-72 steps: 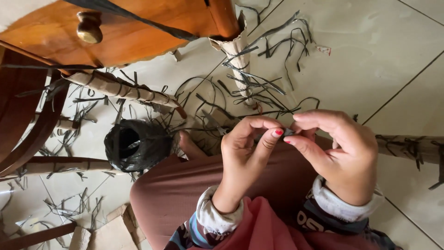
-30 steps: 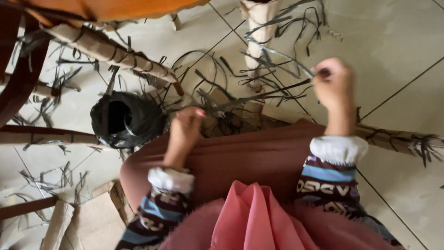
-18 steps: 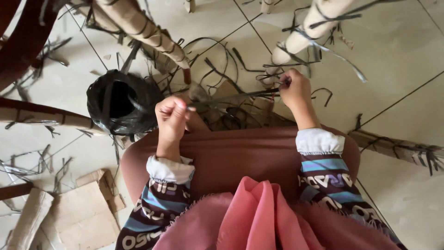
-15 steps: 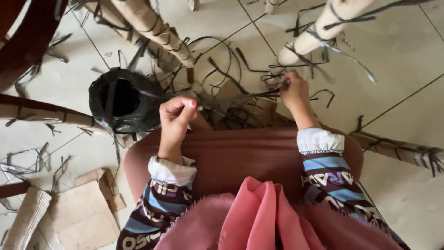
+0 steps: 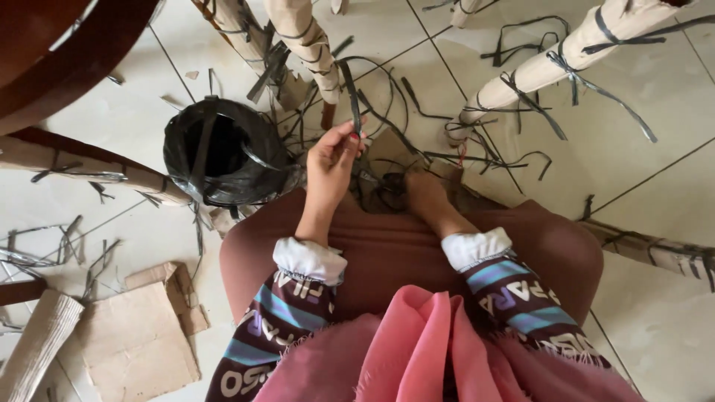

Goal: Wrapping chair legs with protective material and securing them with plastic strips and scissors.

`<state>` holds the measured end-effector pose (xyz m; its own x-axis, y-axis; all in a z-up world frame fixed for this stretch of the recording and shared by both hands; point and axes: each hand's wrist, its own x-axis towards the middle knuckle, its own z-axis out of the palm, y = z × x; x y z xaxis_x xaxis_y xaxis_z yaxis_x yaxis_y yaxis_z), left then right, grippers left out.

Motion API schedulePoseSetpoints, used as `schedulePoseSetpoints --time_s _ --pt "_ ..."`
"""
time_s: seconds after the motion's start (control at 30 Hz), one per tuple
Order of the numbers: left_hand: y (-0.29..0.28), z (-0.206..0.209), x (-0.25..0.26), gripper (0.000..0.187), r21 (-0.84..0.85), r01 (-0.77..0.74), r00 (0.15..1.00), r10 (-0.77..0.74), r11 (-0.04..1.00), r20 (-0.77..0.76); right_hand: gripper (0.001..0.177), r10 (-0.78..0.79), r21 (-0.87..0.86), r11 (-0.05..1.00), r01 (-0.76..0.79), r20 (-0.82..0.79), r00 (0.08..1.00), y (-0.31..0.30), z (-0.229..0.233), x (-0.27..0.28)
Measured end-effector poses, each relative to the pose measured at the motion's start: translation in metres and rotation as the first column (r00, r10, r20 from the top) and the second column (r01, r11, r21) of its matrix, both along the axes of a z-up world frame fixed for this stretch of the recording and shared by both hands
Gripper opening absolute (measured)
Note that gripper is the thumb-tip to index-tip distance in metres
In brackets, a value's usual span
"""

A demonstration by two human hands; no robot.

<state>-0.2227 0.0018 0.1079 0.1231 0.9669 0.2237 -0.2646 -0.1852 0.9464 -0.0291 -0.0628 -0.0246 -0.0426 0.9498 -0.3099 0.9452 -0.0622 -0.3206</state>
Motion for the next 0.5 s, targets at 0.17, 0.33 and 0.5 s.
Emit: schedulePoseSetpoints --time_s 0.17,0.33,0.5 --pt "0.001 -0.007 -0.001 0.022 -0.069 0.02 0.999 -0.024 0.997 -0.044 0.019 -0.018 -0.089 0.996 0.025 0.079 0.997 0.002 0.02 -0.008" --pt "0.004 -0.007 -0.001 0.023 -0.088 0.032 0.997 -0.039 0.996 -0.073 0.024 -0.1 -0.221 0.968 0.118 0.091 0.991 0.004 0.002 0.039" --pt "0.001 -0.016 -0.001 0.025 -0.104 0.047 0.991 -0.059 0.993 -0.117 0.028 -0.218 -0.232 0.945 0.232 0.085 0.972 -0.013 0.144 0.076"
